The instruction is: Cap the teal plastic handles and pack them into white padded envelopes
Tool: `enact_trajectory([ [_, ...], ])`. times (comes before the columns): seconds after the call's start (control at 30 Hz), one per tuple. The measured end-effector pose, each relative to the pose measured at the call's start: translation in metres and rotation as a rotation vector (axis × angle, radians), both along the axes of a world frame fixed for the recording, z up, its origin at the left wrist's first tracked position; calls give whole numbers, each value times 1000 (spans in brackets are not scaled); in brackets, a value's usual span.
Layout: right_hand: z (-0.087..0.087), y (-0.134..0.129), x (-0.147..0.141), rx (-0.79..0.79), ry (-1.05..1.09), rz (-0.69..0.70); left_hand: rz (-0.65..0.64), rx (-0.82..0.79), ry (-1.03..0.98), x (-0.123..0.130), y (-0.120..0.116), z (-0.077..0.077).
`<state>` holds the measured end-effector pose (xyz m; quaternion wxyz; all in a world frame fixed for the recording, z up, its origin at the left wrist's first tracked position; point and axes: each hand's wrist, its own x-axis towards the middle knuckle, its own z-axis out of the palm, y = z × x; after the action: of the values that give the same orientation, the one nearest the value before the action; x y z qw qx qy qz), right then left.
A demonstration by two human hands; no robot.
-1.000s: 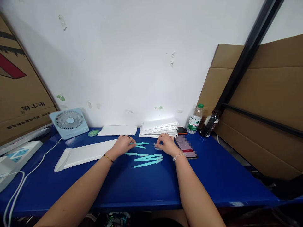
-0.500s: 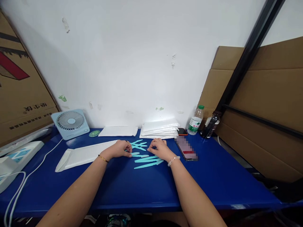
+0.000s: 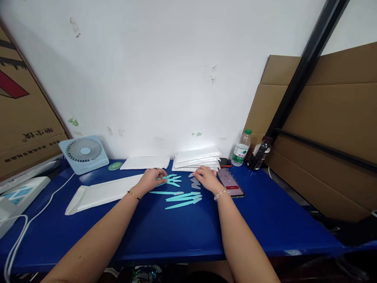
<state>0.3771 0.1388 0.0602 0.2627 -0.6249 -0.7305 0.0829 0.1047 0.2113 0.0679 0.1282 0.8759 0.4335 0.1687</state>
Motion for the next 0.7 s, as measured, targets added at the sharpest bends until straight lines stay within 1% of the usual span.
enact_trajectory([
  [0.07, -4, 1, 7, -26, -45, -74, -29, 17, 40, -1, -3, 3],
  [0.13, -6, 1, 7, -12, -70, -109, -128, -34, 105, -1, -8, 5],
  [0.2, -6, -1, 2, 13, -68, -90, -218, -94, 164, 0, -13, 5],
  [0.27, -5, -4, -8, 10, -53, -17, -242, -115, 176, 2, -15, 4],
  [0.43, -4, -10, -33, -72, -102, 259, -216, -110, 101, 9, -14, 0],
  [0.5, -3, -9, -35, -75, -121, 301, -200, -84, 84, 8, -12, 0],
  [0.57, -1, -8, -28, -59, -116, 252, -159, -38, 69, 6, -9, 0],
  [0.7, 5, -8, -6, -29, -71, 69, 4, 17, 29, -1, -3, -1],
])
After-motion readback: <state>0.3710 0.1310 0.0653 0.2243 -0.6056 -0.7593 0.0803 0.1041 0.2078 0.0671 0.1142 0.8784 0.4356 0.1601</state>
